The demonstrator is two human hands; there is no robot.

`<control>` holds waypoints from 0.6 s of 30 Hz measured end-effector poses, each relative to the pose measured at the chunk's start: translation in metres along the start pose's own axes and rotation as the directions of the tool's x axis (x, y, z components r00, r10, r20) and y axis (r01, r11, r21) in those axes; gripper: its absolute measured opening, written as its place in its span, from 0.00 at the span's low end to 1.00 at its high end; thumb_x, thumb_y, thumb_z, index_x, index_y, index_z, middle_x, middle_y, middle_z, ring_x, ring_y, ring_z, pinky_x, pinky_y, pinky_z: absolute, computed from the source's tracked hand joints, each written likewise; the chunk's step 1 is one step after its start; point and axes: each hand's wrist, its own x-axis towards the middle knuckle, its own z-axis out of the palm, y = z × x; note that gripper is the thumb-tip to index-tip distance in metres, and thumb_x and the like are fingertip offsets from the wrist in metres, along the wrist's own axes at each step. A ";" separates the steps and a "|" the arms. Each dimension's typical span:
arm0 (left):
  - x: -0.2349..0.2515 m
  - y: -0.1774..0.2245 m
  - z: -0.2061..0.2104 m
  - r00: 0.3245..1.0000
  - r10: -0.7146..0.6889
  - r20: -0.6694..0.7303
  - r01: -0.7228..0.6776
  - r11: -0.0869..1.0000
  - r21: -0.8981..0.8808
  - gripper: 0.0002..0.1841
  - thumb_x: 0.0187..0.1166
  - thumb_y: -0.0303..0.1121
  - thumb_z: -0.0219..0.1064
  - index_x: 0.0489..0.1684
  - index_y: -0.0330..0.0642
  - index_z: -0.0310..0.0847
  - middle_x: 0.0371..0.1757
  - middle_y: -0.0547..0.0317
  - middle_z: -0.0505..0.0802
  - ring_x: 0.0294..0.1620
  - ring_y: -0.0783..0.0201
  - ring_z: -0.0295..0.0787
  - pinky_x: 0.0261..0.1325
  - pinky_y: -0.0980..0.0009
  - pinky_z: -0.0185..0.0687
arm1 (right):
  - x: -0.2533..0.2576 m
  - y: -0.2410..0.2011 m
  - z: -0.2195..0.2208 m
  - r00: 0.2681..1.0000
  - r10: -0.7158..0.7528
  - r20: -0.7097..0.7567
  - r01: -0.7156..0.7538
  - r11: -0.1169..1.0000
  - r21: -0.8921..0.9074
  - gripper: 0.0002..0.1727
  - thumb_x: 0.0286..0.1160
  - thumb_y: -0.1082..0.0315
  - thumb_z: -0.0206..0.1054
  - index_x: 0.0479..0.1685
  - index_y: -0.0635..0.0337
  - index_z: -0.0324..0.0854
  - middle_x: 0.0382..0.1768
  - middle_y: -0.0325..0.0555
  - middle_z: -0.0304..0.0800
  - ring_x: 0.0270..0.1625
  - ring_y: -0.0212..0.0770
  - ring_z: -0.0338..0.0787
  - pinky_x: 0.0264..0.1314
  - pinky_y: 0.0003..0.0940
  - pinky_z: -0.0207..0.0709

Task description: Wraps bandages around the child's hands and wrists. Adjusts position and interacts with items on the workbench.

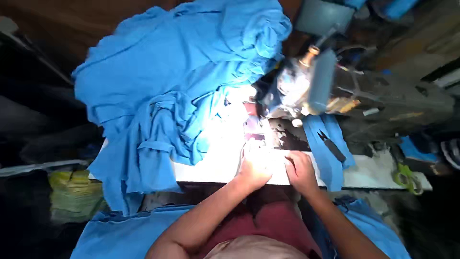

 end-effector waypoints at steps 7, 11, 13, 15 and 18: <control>0.021 -0.013 -0.098 0.960 -0.276 0.040 0.266 0.949 0.170 0.29 0.86 0.32 0.62 0.86 0.33 0.65 0.87 0.31 0.68 0.86 0.34 0.63 0.85 0.44 0.58 | 0.002 -0.014 -0.009 0.993 -0.102 0.059 0.107 0.989 -0.097 0.17 0.74 0.74 0.57 0.44 0.85 0.84 0.51 0.82 0.87 0.61 0.78 0.86 0.72 0.65 0.72; 0.011 -0.008 -0.130 0.883 -0.469 -0.030 0.463 0.880 -0.109 0.23 0.91 0.28 0.54 0.83 0.28 0.66 0.81 0.33 0.77 0.83 0.40 0.72 0.84 0.50 0.64 | 0.010 -0.003 -0.002 0.990 -0.096 0.103 0.107 0.989 -0.100 0.17 0.77 0.71 0.56 0.47 0.79 0.86 0.55 0.76 0.88 0.65 0.71 0.86 0.76 0.62 0.71; -0.002 -0.020 -0.121 0.848 -0.472 -0.240 0.439 0.880 -0.178 0.19 0.90 0.28 0.54 0.73 0.28 0.77 0.69 0.31 0.86 0.72 0.39 0.83 0.76 0.46 0.73 | 0.006 -0.005 0.007 0.992 -0.124 0.002 0.124 0.991 -0.052 0.17 0.69 0.72 0.57 0.42 0.79 0.87 0.53 0.75 0.89 0.62 0.71 0.87 0.72 0.64 0.73; -0.006 -0.043 -0.106 0.857 -0.353 -0.375 0.264 0.927 -0.268 0.19 0.90 0.29 0.55 0.72 0.25 0.75 0.66 0.28 0.86 0.67 0.39 0.85 0.71 0.44 0.76 | -0.001 -0.024 0.004 1.000 -0.015 0.002 0.015 0.997 0.069 0.16 0.72 0.75 0.60 0.49 0.80 0.86 0.56 0.72 0.89 0.65 0.64 0.88 0.74 0.57 0.76; -0.016 -0.030 -0.105 0.873 -0.219 -0.437 0.020 0.909 -0.415 0.25 0.84 0.27 0.58 0.80 0.34 0.63 0.57 0.49 0.87 0.50 0.65 0.86 0.52 0.63 0.84 | -0.006 -0.088 -0.008 0.973 0.131 0.190 -0.210 0.842 0.496 0.17 0.76 0.75 0.62 0.58 0.79 0.83 0.50 0.64 0.92 0.54 0.44 0.92 0.62 0.37 0.84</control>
